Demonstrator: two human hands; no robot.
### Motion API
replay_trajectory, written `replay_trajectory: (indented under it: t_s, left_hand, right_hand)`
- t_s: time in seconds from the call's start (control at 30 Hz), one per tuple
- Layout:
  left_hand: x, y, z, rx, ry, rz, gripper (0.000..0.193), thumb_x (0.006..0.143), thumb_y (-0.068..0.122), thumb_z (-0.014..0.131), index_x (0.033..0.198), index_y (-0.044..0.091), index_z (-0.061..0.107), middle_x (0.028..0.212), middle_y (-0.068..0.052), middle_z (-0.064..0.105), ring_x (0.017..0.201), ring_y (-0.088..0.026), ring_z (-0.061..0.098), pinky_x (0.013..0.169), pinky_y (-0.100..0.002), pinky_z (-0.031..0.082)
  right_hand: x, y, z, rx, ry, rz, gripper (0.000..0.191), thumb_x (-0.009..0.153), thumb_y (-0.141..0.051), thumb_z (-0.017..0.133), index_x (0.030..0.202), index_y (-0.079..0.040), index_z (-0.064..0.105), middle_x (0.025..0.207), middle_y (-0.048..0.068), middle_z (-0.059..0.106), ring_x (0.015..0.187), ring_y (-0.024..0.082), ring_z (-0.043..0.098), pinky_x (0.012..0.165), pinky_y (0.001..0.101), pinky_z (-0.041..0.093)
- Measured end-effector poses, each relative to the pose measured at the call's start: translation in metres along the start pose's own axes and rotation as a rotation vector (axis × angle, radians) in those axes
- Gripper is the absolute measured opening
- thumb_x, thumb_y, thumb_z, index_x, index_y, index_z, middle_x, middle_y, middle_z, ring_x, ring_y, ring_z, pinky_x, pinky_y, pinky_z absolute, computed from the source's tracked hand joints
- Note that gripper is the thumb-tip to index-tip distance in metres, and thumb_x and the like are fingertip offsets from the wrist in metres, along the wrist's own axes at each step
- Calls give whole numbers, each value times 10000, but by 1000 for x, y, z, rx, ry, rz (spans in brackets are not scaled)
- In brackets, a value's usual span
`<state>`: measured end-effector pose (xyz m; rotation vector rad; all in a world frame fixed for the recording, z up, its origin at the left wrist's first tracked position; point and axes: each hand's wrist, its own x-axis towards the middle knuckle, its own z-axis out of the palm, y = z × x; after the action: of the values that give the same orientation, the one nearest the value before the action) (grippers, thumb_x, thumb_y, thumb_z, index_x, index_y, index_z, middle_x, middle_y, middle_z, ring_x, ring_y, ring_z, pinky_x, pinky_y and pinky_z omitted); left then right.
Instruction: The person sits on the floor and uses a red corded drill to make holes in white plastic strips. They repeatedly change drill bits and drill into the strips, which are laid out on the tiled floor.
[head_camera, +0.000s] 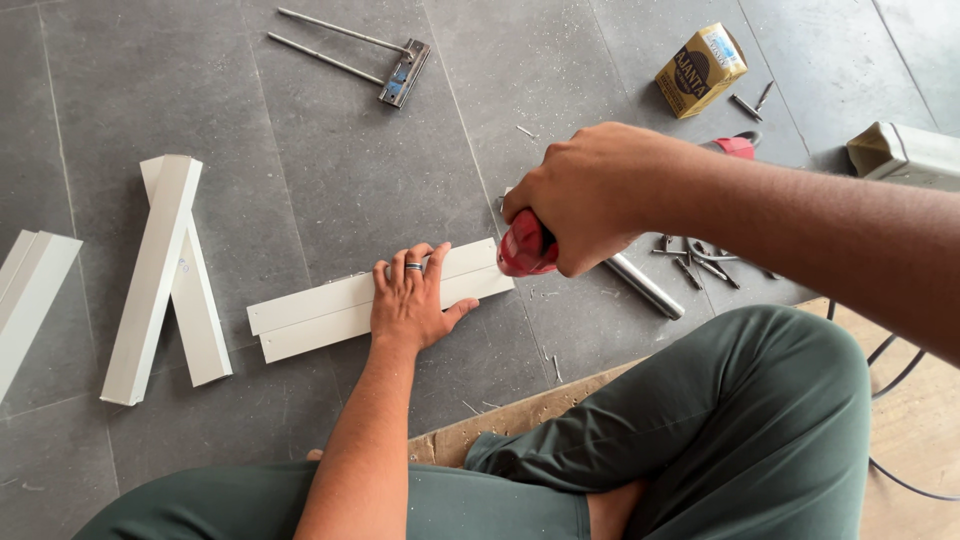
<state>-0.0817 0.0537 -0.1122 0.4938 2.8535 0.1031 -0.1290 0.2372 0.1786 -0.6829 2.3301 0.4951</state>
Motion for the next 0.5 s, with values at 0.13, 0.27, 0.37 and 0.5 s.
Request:
replay_trajectory:
  t_s: [0.13,0.27,0.37,0.5]
  left_hand:
    - [-1,2,0,5,-26,-3,1007,810,846,512,1574,239,263,1435,-17,374,1343,-210,300,1130,-491,205]
    - [-2,3,0,2,-26,-1,1005,815,846,515,1574,238,263,1438,-20,374,1347,-211,300,1133,-492,206]
    - [-1,2,-1,-2,-8,-3,1003,812,844,520,1571,239,266,1441,-19,375,1349,-210,300,1136,-489,205]
    - [-2,2,-1,-1,-22,-3,996,819,838,518,1574,240,263,1442,-17,374,1347,-209,301,1134,-485,205]
  right_hand:
    - [-1,0,1,-3,17,-20,681,675,-215,741,1338,-319,629,925,69,769,826,263,758,661,372,606]
    - [-1,-1,0,-11,5,-21,681,676,-208,736,1340,-321,629,921,72,774,833,261,759,673,373,607]
    - [0,-2,-2,5,-1,-13,663,681,-210,737,1329,-315,637,922,72,775,834,261,759,676,373,603]
    - [0,-3,-3,-19,9,-22,651,677,-194,740,1311,-314,653,929,68,775,839,263,756,683,373,597]
